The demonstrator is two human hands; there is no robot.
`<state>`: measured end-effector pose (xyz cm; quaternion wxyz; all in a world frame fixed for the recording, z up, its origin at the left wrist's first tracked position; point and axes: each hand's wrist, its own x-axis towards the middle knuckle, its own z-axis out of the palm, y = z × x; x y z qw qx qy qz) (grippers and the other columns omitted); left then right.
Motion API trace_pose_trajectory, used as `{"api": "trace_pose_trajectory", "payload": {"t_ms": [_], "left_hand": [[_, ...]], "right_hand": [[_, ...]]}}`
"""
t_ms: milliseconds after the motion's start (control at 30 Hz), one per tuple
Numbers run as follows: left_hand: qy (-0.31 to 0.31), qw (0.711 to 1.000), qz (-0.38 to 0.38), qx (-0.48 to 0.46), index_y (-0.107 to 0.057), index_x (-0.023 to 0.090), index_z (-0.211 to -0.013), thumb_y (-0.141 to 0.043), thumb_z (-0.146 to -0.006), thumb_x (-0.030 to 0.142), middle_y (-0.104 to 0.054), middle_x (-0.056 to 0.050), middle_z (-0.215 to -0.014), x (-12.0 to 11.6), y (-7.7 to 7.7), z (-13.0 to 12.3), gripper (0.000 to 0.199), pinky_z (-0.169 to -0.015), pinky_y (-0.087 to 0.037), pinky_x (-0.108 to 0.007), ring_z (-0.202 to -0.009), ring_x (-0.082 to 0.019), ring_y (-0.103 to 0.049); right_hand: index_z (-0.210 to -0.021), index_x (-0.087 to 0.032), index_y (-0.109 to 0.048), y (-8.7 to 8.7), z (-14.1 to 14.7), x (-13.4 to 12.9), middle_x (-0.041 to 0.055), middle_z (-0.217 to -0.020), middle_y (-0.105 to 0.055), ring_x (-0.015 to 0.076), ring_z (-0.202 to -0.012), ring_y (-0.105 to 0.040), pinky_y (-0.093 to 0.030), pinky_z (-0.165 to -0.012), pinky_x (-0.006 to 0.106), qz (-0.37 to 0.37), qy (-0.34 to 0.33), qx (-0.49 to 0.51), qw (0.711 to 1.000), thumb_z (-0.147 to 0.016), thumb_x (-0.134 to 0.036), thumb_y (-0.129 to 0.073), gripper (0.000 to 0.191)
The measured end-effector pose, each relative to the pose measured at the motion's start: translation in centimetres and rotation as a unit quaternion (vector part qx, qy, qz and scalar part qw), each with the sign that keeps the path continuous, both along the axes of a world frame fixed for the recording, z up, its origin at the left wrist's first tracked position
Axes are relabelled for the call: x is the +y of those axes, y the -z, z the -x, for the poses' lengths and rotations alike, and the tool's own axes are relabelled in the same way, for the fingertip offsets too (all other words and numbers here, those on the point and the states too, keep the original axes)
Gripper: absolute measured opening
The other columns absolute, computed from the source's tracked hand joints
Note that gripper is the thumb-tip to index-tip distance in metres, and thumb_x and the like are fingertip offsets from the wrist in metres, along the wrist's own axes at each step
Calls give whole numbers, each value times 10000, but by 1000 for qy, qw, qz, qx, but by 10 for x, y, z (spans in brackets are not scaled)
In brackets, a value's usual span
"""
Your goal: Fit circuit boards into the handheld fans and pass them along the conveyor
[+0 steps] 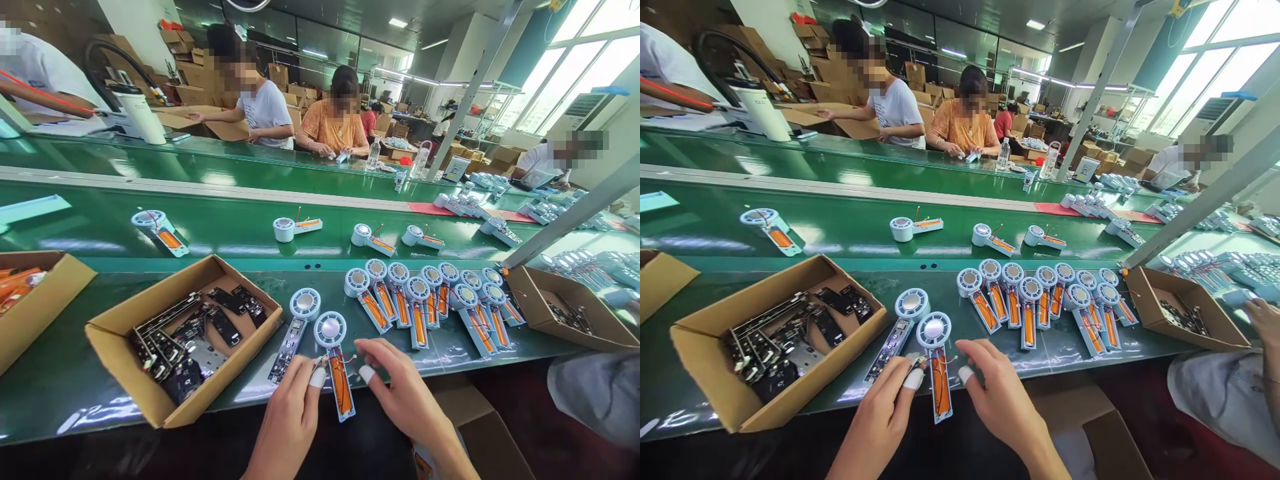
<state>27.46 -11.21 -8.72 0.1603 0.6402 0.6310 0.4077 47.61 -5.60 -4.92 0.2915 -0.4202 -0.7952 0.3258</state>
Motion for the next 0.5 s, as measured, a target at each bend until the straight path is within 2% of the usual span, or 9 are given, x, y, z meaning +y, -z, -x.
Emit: {"api": "trace_pose_trajectory", "payload": {"t_ms": [67, 133, 267, 333, 400, 500], "left_hand": [[-28, 1000, -13, 4, -686, 195, -967, -381, -985, 296, -741, -109, -904, -4, 7, 1, 321, -705, -617, -331, -821, -245, -751], [-46, 999, -26, 4, -692, 181, -1011, -392, -985, 321, -767, -122, -944, -8, 14, 1, 332, -747, -627, -344, -888, -261, -764], [-70, 997, -12, -4, -635, 145, -1210, -405, -975, 337, -761, -158, -1152, -13, 23, 1, 381, -852, -619, -365, -1052, -272, -744], [-83, 996, 6, -26, -585, 157, -1290, -390, -969, 323, -739, -154, -1209, -15, 24, 0, 411, -863, -611, -374, -1061, -266, -738], [-84, 994, 33, -67, -580, 195, -1291, -376, -969, 324, -758, -121, -1119, -16, 22, -1, 402, -821, -611, -366, -935, -245, -758], [-52, 984, 104, -136, -634, 219, -1153, -371, -971, 337, -714, -28, -751, -18, 15, -2, 341, -706, -601, -325, -639, -197, -705]], "right_hand": [[-1271, -264, -632, 2, 3, 1, 39, -1066, -728, 190, -917, -681, -556, -838, 314, 12, -43, -33, 998, -889, -41, -507, 460], [-1196, -252, -672, 2, 8, 4, 35, -1015, -744, 193, -912, -689, -554, -821, 306, -15, -69, -40, 997, -904, -27, -486, 412], [-1234, -251, -658, -5, 14, 10, 84, -1173, -687, 211, -1001, -645, -543, -863, 331, -149, -118, -86, 978, -924, -13, -467, 435], [-1183, -264, -685, -9, 16, 13, 97, -1210, -641, 213, -996, -614, -542, -846, 337, -199, -140, -120, 962, -934, -27, -486, 396], [-1053, -253, -721, -9, 18, 16, 93, -1212, -632, 214, -1004, -597, -539, -851, 341, -217, -160, -112, 956, -944, -53, -522, 302], [-1001, -233, -722, -3, 24, 21, 71, -1157, -682, 202, -999, -601, -537, -872, 331, -187, -181, -32, 965, -963, -100, -565, 210]]}}
